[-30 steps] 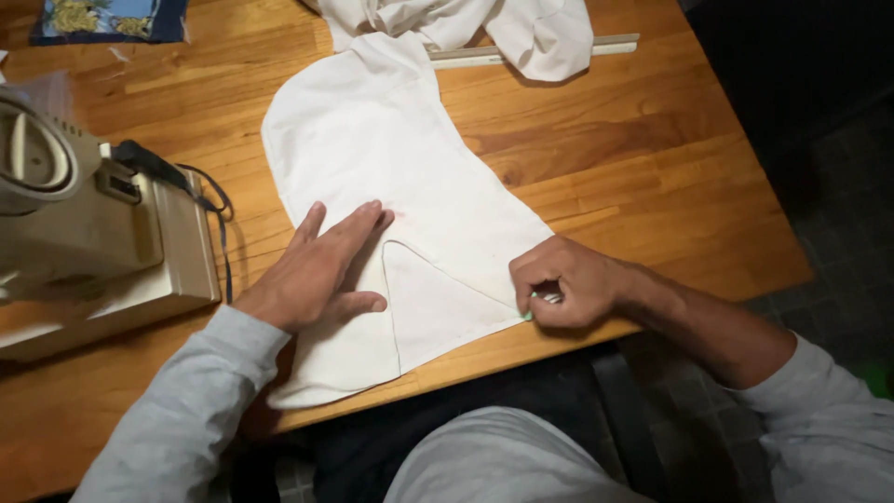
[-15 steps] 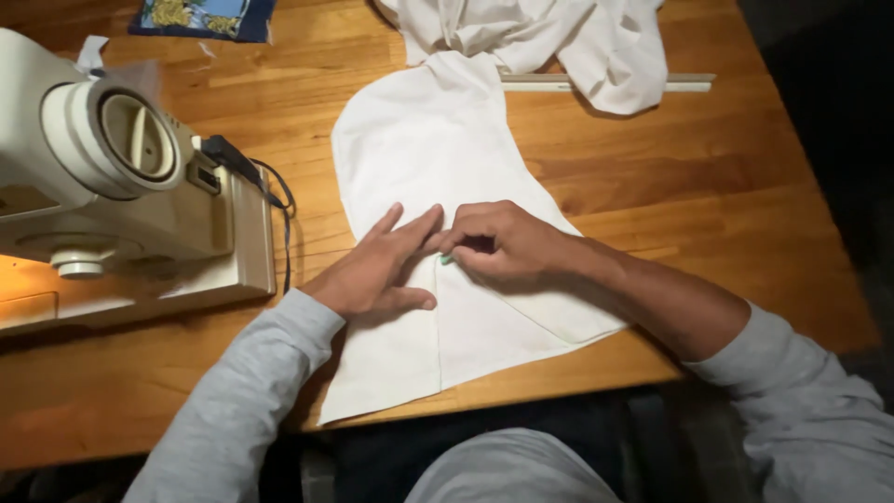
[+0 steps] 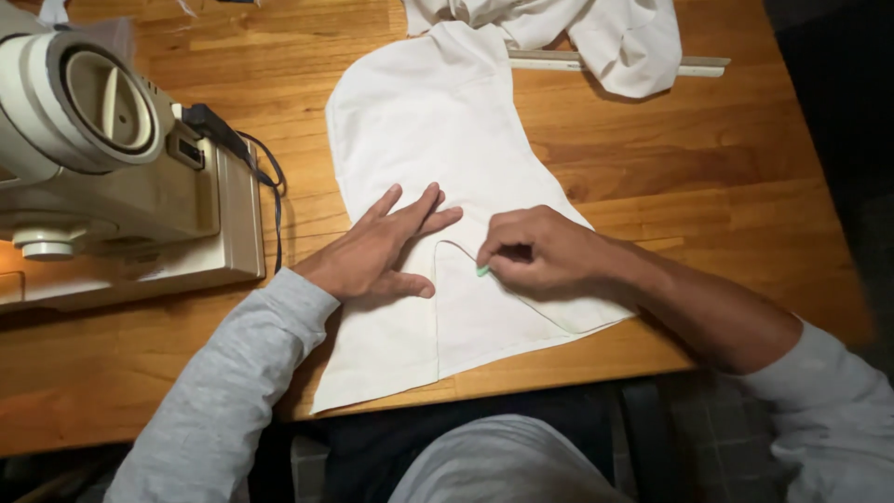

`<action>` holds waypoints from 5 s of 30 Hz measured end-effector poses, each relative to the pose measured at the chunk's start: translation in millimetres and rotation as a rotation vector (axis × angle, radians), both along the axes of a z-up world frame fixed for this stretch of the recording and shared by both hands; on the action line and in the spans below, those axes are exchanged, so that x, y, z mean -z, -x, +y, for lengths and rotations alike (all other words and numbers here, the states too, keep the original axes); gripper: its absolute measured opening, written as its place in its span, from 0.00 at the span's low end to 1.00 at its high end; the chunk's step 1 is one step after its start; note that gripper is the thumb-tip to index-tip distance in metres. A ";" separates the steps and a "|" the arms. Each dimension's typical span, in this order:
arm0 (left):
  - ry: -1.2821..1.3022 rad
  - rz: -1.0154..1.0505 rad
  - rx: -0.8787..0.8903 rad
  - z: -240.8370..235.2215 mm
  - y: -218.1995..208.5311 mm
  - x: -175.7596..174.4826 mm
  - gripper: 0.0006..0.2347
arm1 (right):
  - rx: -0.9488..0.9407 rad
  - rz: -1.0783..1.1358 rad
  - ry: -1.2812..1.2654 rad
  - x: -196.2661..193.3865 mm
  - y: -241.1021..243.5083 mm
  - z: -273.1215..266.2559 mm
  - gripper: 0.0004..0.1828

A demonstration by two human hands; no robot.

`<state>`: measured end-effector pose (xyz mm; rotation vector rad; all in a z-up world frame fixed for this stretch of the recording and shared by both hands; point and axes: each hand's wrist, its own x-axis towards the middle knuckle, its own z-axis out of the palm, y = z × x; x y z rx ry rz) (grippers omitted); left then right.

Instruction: Marking a pattern on white fabric with a chalk marker and cutting it out with scissors on a work table.

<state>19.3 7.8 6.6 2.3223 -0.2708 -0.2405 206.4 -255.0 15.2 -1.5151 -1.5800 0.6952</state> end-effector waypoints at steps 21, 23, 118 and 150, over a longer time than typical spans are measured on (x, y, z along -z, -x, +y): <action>0.003 0.017 -0.006 -1.8 0.9 1.6 0.58 | -0.088 -0.034 -0.058 -17.0 -9.9 -39.0 0.05; 0.002 -0.003 -0.005 -0.2 -5.4 -1.7 0.59 | -0.067 -0.089 -0.148 -18.3 -13.8 -4.0 0.04; -0.075 0.010 -0.006 -15.8 29.0 0.0 0.66 | 0.348 -0.047 -0.071 29.8 88.8 -6.7 0.06; -0.068 0.025 0.008 -15.9 27.2 -7.4 0.65 | 0.427 -0.080 0.016 38.3 83.9 8.3 0.07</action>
